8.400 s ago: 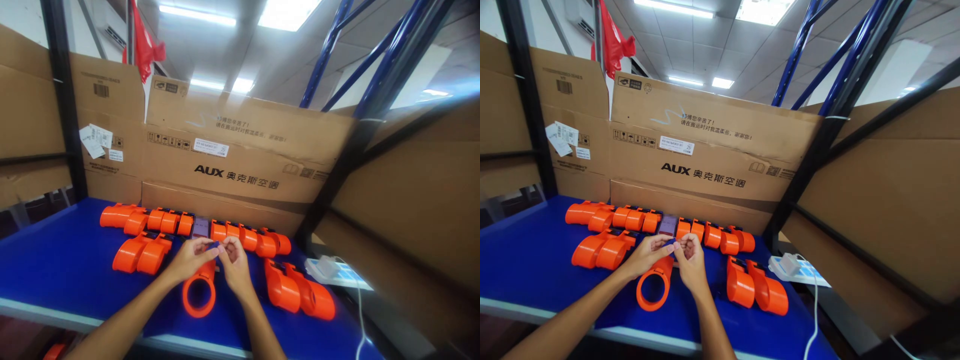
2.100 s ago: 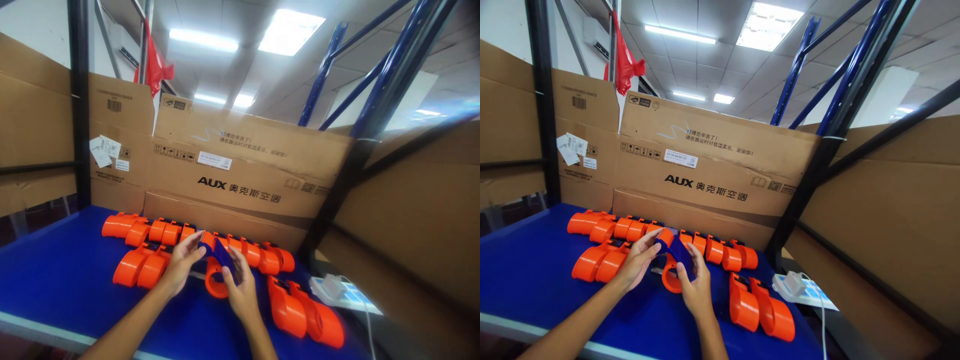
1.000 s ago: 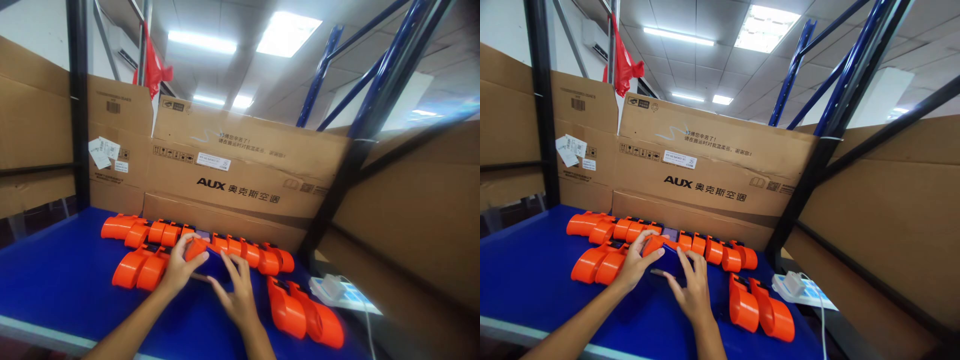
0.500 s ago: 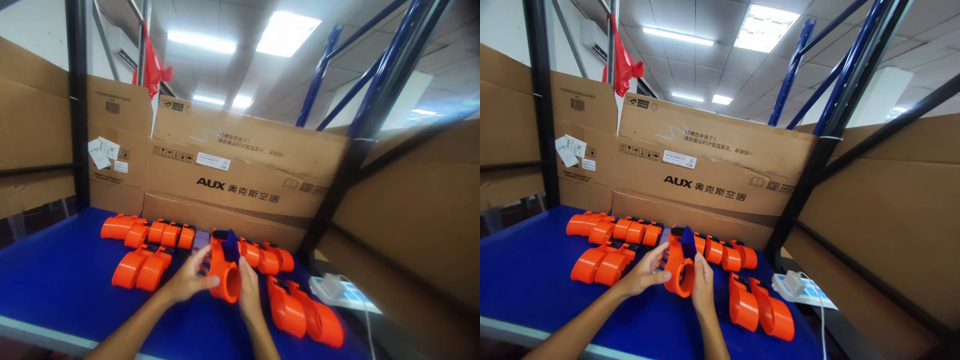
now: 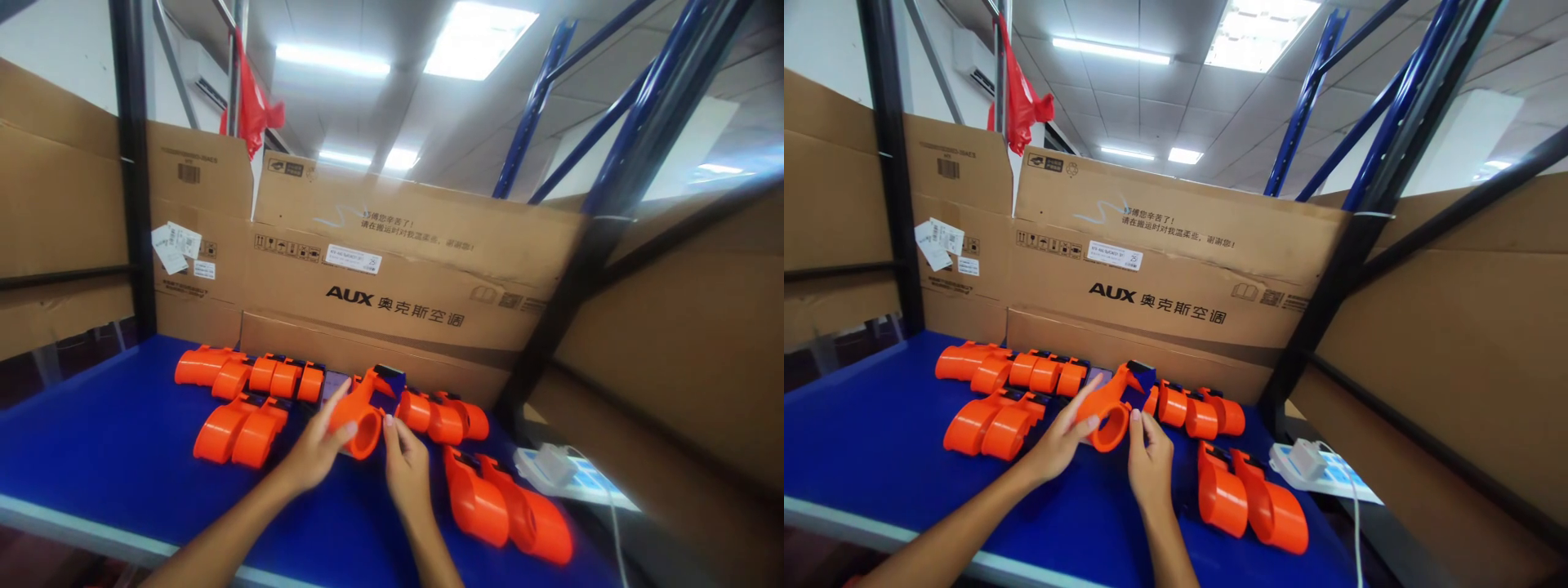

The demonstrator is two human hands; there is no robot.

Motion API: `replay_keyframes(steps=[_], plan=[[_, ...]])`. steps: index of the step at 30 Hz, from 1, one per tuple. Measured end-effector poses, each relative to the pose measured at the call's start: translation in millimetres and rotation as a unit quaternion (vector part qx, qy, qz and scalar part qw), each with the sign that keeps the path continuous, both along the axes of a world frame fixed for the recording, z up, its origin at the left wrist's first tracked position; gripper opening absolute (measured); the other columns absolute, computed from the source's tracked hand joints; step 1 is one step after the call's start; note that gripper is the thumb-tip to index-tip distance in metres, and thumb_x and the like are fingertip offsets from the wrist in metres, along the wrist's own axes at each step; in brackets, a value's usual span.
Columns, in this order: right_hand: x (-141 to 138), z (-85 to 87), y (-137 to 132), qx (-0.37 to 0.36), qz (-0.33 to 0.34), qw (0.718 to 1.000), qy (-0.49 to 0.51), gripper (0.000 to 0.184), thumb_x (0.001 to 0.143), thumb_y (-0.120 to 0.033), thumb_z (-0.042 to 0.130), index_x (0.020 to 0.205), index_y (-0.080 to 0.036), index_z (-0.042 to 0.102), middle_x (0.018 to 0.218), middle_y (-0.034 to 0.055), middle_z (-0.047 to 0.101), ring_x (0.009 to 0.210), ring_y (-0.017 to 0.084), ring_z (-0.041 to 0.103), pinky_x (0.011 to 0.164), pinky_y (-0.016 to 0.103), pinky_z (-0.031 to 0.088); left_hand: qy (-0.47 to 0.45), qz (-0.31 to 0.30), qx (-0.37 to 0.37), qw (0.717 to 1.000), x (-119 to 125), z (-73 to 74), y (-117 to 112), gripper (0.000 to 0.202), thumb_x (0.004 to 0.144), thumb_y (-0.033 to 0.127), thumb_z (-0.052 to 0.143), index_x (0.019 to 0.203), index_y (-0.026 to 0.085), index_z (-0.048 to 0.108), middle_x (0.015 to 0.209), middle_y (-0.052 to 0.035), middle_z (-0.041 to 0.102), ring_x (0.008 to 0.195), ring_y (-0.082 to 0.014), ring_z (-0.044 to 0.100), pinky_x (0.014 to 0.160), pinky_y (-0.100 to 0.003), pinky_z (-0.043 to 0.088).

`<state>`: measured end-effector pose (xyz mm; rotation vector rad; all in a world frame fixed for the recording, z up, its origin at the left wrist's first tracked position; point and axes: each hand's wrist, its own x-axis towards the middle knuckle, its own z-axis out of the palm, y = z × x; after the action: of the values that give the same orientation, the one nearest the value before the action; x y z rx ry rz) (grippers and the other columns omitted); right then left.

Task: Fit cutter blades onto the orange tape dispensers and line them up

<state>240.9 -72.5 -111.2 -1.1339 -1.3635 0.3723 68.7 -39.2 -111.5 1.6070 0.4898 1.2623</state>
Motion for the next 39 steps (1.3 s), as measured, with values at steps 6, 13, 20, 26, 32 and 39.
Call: replay_keyframes(steps=[6,13,20,26,32,39], plan=[[-0.2,-0.1,-4.0,0.044,0.024,0.991,-0.127,0.027,0.095,-0.04,0.053,0.103,-0.018,0.068,0.1,0.0085,0.073,0.092,0.025,0.068,0.084,0.033,0.053,0.068,0.068,0.062,0.993,-6.9,10.9,-8.7,0.069,0.082,0.044,0.068,0.143,0.024,0.042,0.136,-0.0099,0.06,0.121,-0.0287,0.059,0.105,-0.044,0.045],[3.4,-2.6,-4.9,0.072,0.045,0.983,-0.165,0.03,0.099,-0.034,0.045,0.117,-0.021,0.066,0.111,0.0101,0.072,0.103,0.025,0.068,0.092,0.037,0.052,0.232,0.252,0.147,0.928,-103.3,36.3,-20.9,0.052,0.087,0.043,0.058,0.134,0.025,0.049,0.12,-0.0055,0.07,0.1,-0.0248,0.07,0.088,-0.036,0.054],[-2.0,2.6,-8.1,0.099,0.046,0.976,-0.189,0.026,0.099,-0.029,0.047,0.099,-0.021,0.071,0.101,0.0093,0.073,0.092,0.023,0.069,0.085,0.035,0.053,0.407,0.458,0.172,0.771,-258.2,28.3,-32.1,0.053,0.086,0.053,0.053,0.132,0.027,0.051,0.115,-0.0049,0.073,0.089,-0.0269,0.073,0.077,-0.031,0.054],[-3.0,5.6,-13.2,0.127,0.042,0.974,-0.182,0.026,0.098,-0.025,0.046,0.089,-0.02,0.07,0.086,0.0069,0.073,0.081,0.022,0.068,0.077,0.034,0.053,0.484,0.432,0.17,0.742,-310.0,-19.2,-41.0,0.052,0.082,0.061,0.052,0.131,0.042,0.05,0.102,0.0096,0.076,0.085,-0.0275,0.074,0.075,-0.034,0.057],[-3.9,8.0,-16.2,0.137,0.046,0.973,-0.18,0.026,0.098,-0.025,0.047,0.087,-0.02,0.07,0.082,0.0077,0.071,0.076,0.022,0.067,0.073,0.035,0.053,0.506,0.338,0.195,0.769,-306.0,-36.8,-23.4,0.046,0.084,0.055,0.053,0.126,0.037,0.061,0.121,0.0015,0.072,0.104,-0.031,0.069,0.087,-0.039,0.056],[-5.0,11.4,-19.2,0.14,0.04,0.973,-0.18,0.027,0.098,-0.024,0.046,0.092,-0.02,0.071,0.082,0.0077,0.069,0.077,0.022,0.066,0.073,0.035,0.051,0.558,0.322,0.202,0.738,-290.7,-2.2,-8.2,0.043,0.093,0.052,0.042,0.124,0.033,0.065,0.136,-0.0019,0.062,0.122,-0.0287,0.059,0.106,-0.043,0.042]])
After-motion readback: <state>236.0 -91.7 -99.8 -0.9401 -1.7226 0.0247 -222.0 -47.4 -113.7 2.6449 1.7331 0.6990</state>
